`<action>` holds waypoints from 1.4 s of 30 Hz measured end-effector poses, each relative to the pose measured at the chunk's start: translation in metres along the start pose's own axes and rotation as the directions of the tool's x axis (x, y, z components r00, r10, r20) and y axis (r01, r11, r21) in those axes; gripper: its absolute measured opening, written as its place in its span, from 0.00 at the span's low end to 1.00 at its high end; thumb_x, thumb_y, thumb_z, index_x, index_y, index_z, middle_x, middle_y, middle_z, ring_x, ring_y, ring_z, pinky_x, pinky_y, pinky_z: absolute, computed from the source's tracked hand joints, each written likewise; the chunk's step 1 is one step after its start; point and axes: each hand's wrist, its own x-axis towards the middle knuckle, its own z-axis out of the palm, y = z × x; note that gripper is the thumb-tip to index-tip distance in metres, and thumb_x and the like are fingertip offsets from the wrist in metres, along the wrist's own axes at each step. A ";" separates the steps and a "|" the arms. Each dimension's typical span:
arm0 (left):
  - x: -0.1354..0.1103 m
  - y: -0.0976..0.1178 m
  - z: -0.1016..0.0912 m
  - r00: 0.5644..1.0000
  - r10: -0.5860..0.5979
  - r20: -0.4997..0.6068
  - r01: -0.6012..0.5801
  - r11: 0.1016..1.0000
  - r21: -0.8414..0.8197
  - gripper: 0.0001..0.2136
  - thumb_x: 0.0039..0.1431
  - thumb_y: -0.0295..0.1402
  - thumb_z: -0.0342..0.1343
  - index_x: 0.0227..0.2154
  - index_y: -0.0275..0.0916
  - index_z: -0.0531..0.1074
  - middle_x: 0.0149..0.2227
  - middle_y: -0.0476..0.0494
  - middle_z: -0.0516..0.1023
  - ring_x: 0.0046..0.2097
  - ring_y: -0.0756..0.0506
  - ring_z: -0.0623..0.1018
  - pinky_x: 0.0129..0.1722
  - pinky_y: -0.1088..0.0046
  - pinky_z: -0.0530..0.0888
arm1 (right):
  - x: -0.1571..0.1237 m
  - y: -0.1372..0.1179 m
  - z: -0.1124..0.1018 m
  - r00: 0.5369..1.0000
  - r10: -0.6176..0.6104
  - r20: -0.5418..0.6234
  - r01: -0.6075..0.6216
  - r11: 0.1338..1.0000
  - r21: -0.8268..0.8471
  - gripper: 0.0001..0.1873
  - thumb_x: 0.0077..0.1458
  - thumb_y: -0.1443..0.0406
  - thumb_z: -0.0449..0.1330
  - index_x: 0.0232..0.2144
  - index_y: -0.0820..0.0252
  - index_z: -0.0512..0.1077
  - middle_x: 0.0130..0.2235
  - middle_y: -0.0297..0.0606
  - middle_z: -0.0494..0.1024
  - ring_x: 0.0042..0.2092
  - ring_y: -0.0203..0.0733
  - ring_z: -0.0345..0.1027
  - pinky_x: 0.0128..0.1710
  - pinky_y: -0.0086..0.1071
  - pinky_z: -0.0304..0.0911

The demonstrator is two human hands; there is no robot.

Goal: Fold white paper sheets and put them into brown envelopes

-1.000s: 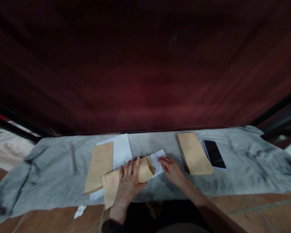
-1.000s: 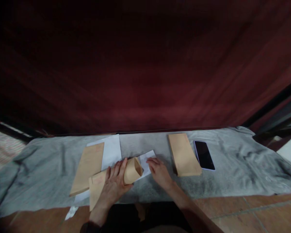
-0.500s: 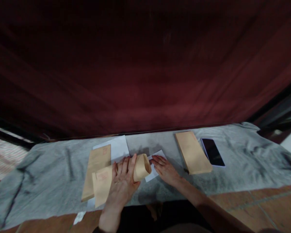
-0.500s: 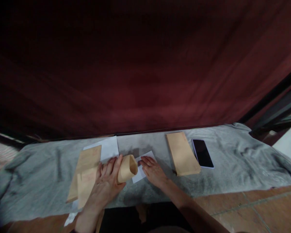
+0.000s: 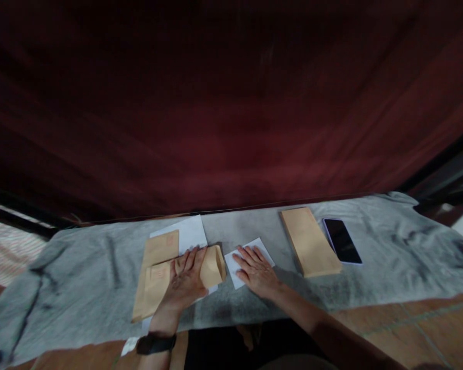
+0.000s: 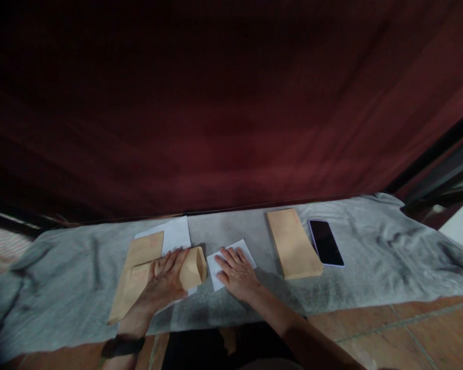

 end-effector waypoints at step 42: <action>-0.014 0.140 0.107 0.766 0.246 -0.595 -0.325 0.945 -0.028 0.29 0.67 0.29 0.44 0.70 0.32 0.48 0.69 0.34 0.60 0.70 0.39 0.59 0.66 0.54 0.65 | -0.051 0.017 -0.010 1.000 -0.007 0.022 0.009 0.996 -0.087 0.31 0.67 0.69 0.48 0.70 0.60 0.52 0.71 0.43 0.56 0.70 0.46 0.51 0.69 0.47 0.51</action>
